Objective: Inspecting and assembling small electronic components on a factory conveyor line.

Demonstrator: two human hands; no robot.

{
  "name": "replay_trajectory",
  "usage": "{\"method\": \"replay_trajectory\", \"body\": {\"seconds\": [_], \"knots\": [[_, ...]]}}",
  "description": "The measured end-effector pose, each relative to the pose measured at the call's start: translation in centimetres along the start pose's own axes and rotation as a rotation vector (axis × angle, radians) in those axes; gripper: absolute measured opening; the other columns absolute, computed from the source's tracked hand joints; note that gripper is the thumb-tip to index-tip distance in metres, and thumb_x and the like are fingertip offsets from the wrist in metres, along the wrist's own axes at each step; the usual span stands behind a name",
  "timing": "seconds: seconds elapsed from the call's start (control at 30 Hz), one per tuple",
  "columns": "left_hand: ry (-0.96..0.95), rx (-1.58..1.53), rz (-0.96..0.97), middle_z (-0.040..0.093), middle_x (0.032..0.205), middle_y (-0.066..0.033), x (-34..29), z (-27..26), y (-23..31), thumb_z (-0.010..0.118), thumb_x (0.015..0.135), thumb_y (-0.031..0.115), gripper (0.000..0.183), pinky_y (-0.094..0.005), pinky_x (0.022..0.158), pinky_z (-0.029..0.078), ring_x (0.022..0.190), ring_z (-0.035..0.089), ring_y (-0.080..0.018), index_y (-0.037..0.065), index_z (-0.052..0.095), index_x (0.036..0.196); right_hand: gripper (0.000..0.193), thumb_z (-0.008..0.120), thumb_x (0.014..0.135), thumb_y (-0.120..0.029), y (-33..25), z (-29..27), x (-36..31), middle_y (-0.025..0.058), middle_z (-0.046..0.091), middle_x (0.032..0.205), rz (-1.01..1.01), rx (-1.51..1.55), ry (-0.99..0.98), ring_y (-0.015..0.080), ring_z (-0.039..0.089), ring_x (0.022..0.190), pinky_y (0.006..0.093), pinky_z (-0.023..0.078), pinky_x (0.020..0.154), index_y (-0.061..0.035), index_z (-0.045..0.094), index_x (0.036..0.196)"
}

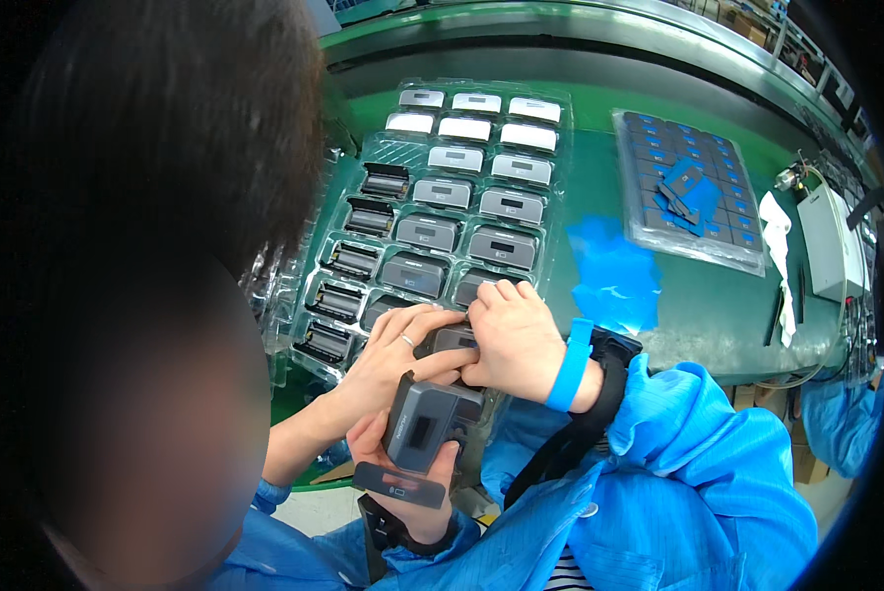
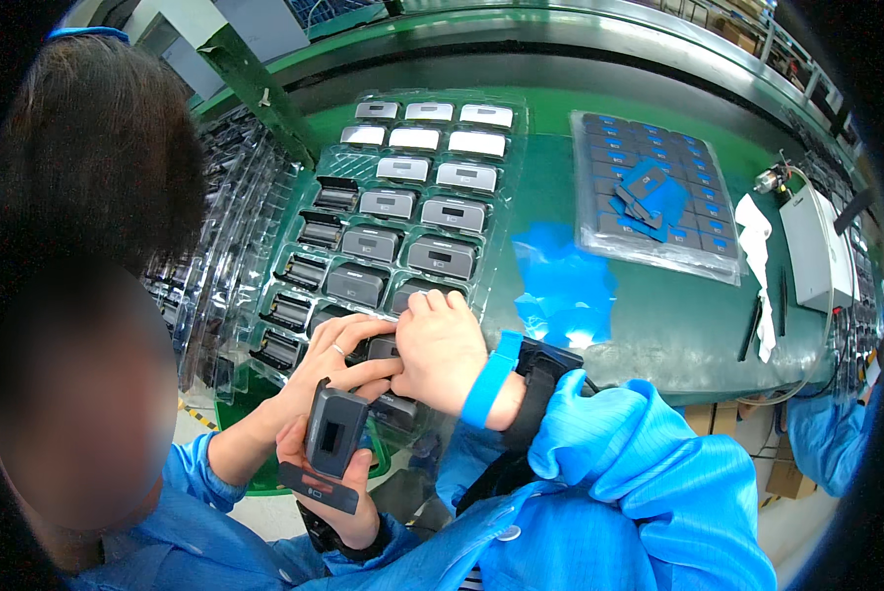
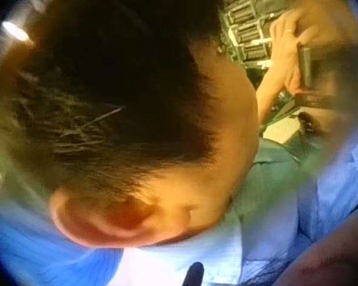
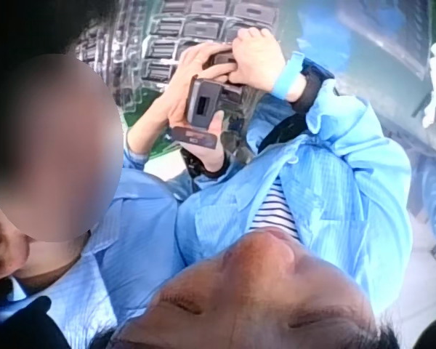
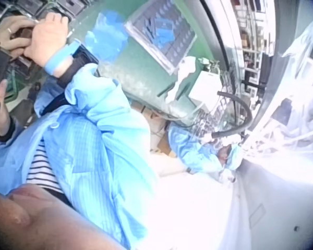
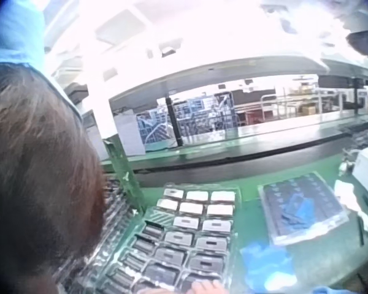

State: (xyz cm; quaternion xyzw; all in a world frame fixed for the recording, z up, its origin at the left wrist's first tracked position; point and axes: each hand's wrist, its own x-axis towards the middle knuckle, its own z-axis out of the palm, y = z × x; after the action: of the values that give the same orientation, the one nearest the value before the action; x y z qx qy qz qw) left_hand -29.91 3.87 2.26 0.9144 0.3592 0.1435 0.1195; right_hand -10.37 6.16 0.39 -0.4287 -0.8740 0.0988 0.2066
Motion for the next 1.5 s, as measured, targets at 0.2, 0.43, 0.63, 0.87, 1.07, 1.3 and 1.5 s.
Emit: {"method": "replay_trajectory", "body": {"seconds": [0.2, 0.43, 0.63, 0.87, 1.07, 1.3, 1.5], "knots": [[-0.002, -0.042, -0.010, 0.048, 0.129, -0.0075, 0.7, -0.8, 0.9, 0.068, 0.072, 0.009, 0.035, -0.0450, 0.102, 0.032, 0.123, 0.041, -0.0302, 0.022, 0.066, 0.104, 0.037, 0.071, 0.055, -0.031, 0.3, -0.2, -0.6, 0.0112, 0.051, 0.081, -0.075, 0.084, 0.025, 0.0262, 0.051, 0.085, 0.0353, 0.040, 0.076, 0.0000, 0.060, 0.074], [0.115, -0.125, -0.073, 0.050, 0.126, -0.0090, -0.5, -1.8, 0.8, 0.068, 0.075, 0.014, 0.034, -0.0419, 0.099, 0.035, 0.117, 0.045, -0.0293, 0.018, 0.065, 0.109, 0.037, 0.072, 0.060, -0.027, 1.2, -1.3, -0.6, 0.0109, 0.055, 0.085, -0.215, 0.234, 0.001, 0.0261, 0.054, 0.084, 0.0364, 0.039, 0.081, -0.0012, 0.061, 0.084], [1.237, -0.535, -0.459, 0.045, 0.121, -0.0164, -2.0, 6.2, 11.1, 0.079, 0.065, 0.007, 0.063, -0.0402, 0.095, 0.042, 0.111, 0.049, -0.0286, 0.002, 0.047, 0.120, 0.046, 0.073, 0.065, -0.024, 2.1, -3.8, -1.2, 0.0123, 0.059, 0.093, -0.135, 0.336, -0.071, 0.0293, 0.057, 0.088, 0.0429, 0.039, 0.093, -0.0031, 0.057, 0.104], [1.129, -0.518, -0.555, 0.041, 0.117, -0.0154, -0.8, 5.3, 12.1, 0.080, 0.064, 0.003, 0.074, -0.0366, 0.092, 0.043, 0.107, 0.048, -0.0254, 0.001, 0.039, 0.125, 0.046, 0.072, 0.067, -0.014, 4.5, -7.0, -3.8, 0.0130, 0.057, 0.100, -0.046, 0.431, 0.124, 0.0314, 0.054, 0.094, 0.0380, 0.043, 0.084, -0.0021, 0.055, 0.108], [1.018, -0.489, -0.542, 0.041, 0.116, -0.0158, 1.4, 5.5, 11.7, 0.079, 0.062, 0.002, 0.074, -0.0389, 0.095, 0.039, 0.109, 0.046, -0.0268, 0.002, 0.039, 0.124, 0.045, 0.071, 0.068, -0.013, 7.4, -7.8, -6.6, 0.0114, 0.057, 0.102, 0.072, 0.468, 0.136, 0.0293, 0.055, 0.098, 0.0371, 0.041, 0.086, -0.0031, 0.055, 0.109], [0.971, -0.517, -0.559, 0.039, 0.120, -0.0151, 3.2, 5.6, 11.9, 0.077, 0.062, -0.002, 0.074, -0.0385, 0.096, 0.039, 0.110, 0.045, -0.0264, 0.002, 0.040, 0.126, 0.045, 0.073, 0.068, -0.016, 8.8, -7.8, -7.4, 0.0106, 0.058, 0.102, 0.123, 0.440, 0.131, 0.0283, 0.055, 0.097, 0.0363, 0.040, 0.084, -0.0036, 0.056, 0.108], [0.967, -0.564, -0.571, 0.038, 0.121, -0.0142, 3.3, 5.8, 11.8, 0.076, 0.062, -0.004, 0.074, -0.0366, 0.095, 0.041, 0.109, 0.045, -0.0249, 0.001, 0.040, 0.127, 0.045, 0.073, 0.068, -0.018, 9.0, -7.7, -7.4, 0.0109, 0.059, 0.102, 0.132, 0.428, 0.123, 0.0283, 0.056, 0.097, 0.0365, 0.040, 0.084, -0.0033, 0.057, 0.108]]}}
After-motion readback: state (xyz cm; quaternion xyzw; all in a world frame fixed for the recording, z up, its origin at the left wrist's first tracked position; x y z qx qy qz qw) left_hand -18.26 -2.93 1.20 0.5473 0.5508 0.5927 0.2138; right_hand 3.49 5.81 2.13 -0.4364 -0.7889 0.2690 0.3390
